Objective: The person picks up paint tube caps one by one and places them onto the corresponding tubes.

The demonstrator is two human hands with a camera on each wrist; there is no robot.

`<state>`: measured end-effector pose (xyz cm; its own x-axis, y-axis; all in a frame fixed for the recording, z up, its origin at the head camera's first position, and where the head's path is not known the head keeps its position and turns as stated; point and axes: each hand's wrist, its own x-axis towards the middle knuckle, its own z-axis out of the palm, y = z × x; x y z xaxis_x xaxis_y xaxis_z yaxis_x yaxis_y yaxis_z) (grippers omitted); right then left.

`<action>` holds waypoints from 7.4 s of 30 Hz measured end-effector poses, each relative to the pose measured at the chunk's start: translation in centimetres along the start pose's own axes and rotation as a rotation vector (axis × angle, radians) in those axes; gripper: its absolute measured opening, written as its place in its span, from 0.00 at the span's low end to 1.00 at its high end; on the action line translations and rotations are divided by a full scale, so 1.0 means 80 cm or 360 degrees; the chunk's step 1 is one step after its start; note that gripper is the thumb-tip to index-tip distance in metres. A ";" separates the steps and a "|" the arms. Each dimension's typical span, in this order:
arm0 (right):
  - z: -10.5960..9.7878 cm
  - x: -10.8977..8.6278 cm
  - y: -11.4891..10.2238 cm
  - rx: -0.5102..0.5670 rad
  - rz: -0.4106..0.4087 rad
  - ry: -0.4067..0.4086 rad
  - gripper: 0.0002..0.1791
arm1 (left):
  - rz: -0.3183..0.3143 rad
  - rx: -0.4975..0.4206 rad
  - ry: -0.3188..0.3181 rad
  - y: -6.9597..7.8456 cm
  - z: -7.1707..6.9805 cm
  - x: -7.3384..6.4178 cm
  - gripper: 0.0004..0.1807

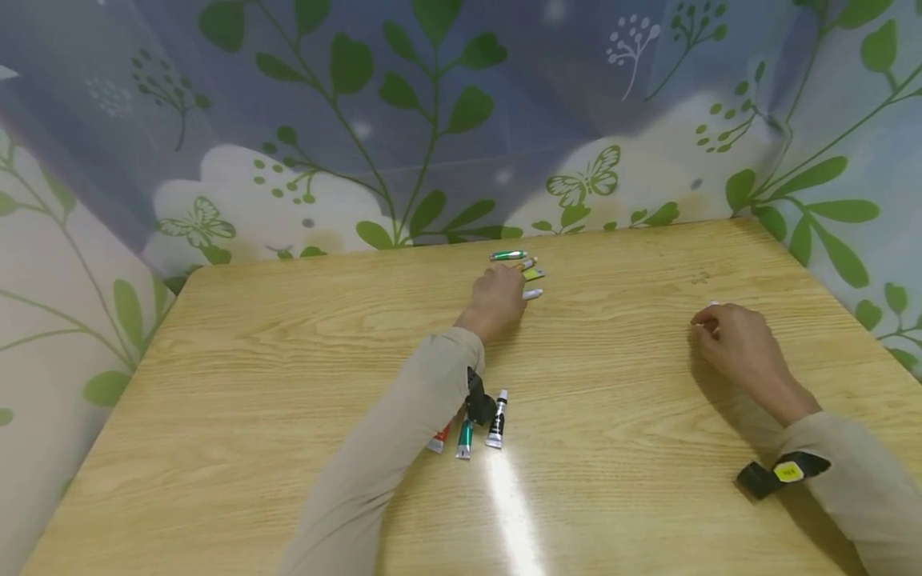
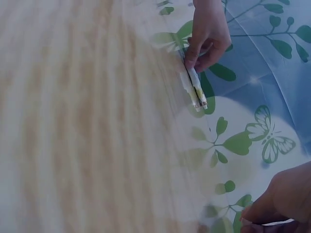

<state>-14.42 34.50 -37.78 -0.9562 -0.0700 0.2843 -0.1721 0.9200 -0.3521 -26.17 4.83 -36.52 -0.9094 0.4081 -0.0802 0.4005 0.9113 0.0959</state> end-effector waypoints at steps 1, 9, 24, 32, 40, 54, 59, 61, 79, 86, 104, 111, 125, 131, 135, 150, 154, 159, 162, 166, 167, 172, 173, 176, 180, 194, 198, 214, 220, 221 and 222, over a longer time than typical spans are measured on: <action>0.000 0.000 -0.002 0.0011 -0.0007 0.0000 0.07 | 0.0005 -0.0003 0.0003 0.000 0.001 0.000 0.12; -0.004 -0.004 -0.027 0.0059 -0.0112 0.0054 0.05 | 0.0052 0.0019 0.0078 -0.003 0.002 -0.003 0.10; -0.006 -0.017 -0.072 0.0107 -0.0235 0.0099 0.04 | 0.0265 -0.0029 0.0201 -0.013 -0.006 -0.052 0.10; -0.004 -0.020 -0.082 0.0133 -0.0280 0.0113 0.05 | 0.0346 -0.0055 0.0279 -0.015 -0.005 -0.092 0.09; -0.001 -0.022 -0.089 0.0141 -0.0306 0.0118 0.05 | 0.0426 -0.0100 0.0317 -0.010 -0.011 -0.135 0.09; -0.002 -0.022 -0.103 0.0179 -0.0332 0.0097 0.06 | 0.0538 -0.0184 0.0316 0.001 -0.010 -0.200 0.09; -0.003 -0.022 -0.109 0.0182 -0.0356 0.0100 0.06 | 0.0591 -0.0169 0.0360 0.005 -0.010 -0.212 0.08; -0.003 -0.022 -0.111 0.0180 -0.0368 0.0107 0.06 | 0.0607 -0.0149 0.0380 0.007 -0.011 -0.218 0.08; -0.012 -0.028 -0.131 0.0246 -0.0438 0.0141 0.07 | 0.0679 -0.0225 0.0428 0.020 -0.032 -0.254 0.06; -0.019 -0.035 -0.145 0.0308 -0.0502 0.0184 0.09 | 0.0725 -0.0311 0.0569 0.019 -0.044 -0.266 0.06; -0.020 -0.057 -0.178 0.0923 -0.0696 0.0057 0.16 | 0.0798 -0.0376 0.0632 0.022 -0.050 -0.274 0.05; -0.015 -0.063 -0.184 0.1110 -0.0691 -0.0051 0.12 | 0.0803 -0.0397 0.0643 0.023 -0.049 -0.274 0.05; -0.006 -0.069 -0.193 0.1277 -0.0777 -0.0128 0.20 | 0.0803 -0.0377 0.0643 0.025 -0.048 -0.274 0.06; -0.005 -0.071 -0.197 0.1292 -0.0787 -0.0137 0.20 | 0.0794 -0.0375 0.0632 0.025 -0.046 -0.273 0.05; -0.006 -0.072 -0.199 0.1288 -0.0788 -0.0131 0.19 | 0.0778 -0.0374 0.0604 0.026 -0.046 -0.274 0.06; -0.005 -0.068 -0.197 0.1177 -0.0841 -0.0018 0.13 | 0.0861 -0.0434 0.0665 0.025 -0.039 -0.267 0.05; -0.004 -0.067 -0.198 0.1150 -0.0824 0.0022 0.17 | 0.0866 -0.0438 0.0670 0.025 -0.039 -0.266 0.06; -0.005 -0.067 -0.199 0.1194 -0.0792 0.0012 0.16 | 0.0869 -0.0460 0.0674 0.025 -0.038 -0.265 0.06; -0.005 -0.067 -0.199 0.1258 -0.0766 0.0009 0.14 | 0.0866 -0.0490 0.0685 0.025 -0.038 -0.265 0.06; -0.004 -0.066 -0.199 0.1266 -0.0790 0.0053 0.14 | 0.0859 -0.0526 0.0684 0.025 -0.039 -0.265 0.05; -0.004 -0.066 -0.199 0.1251 -0.0802 0.0067 0.14 | 0.0858 -0.0531 0.0685 0.025 -0.039 -0.265 0.05; -0.002 -0.064 -0.199 0.1140 -0.0830 0.0116 0.16 | 0.0866 -0.0535 0.0695 0.025 -0.041 -0.266 0.05; -0.001 -0.064 -0.199 0.1128 -0.0834 0.0123 0.14 | 0.0866 -0.0535 0.0694 0.025 -0.041 -0.266 0.05; 0.000 -0.064 -0.199 0.1103 -0.0828 0.0131 0.06 | 0.0867 -0.0529 0.0693 0.025 -0.042 -0.266 0.05; 0.000 -0.063 -0.200 0.1075 -0.0820 0.0131 0.03 | 0.0862 -0.0522 0.0703 0.025 -0.041 -0.266 0.05; 0.009 -0.063 -0.196 0.1058 -0.0850 0.0174 0.06 | 0.0865 -0.0508 0.0720 0.026 -0.040 -0.267 0.05; 0.013 -0.062 -0.195 0.1036 -0.0879 0.0152 0.08 | 0.0865 -0.0499 0.0728 0.026 -0.040 -0.267 0.05; 0.018 -0.059 -0.196 0.1046 -0.0931 0.0073 0.21 | 0.0871 -0.0516 0.0707 0.027 -0.041 -0.267 0.06; 0.010 -0.060 -0.198 0.1041 -0.0843 -0.0004 0.16 | 0.0858 -0.0506 0.0717 0.026 -0.039 -0.266 0.06; 0.007 -0.060 -0.199 0.1054 -0.0836 -0.0022 0.14 | 0.0855 -0.0503 0.0715 0.026 -0.039 -0.266 0.06; 0.005 -0.060 -0.199 0.1063 -0.0829 -0.0042 0.11 | 0.0852 -0.0495 0.0714 0.025 -0.039 -0.266 0.06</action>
<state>-7.22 20.04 -33.88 -0.7196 -0.4385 0.5385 -0.6883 0.3472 -0.6370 -6.39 -2.18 -31.49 -0.5851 0.6679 0.4600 0.8099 0.5108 0.2884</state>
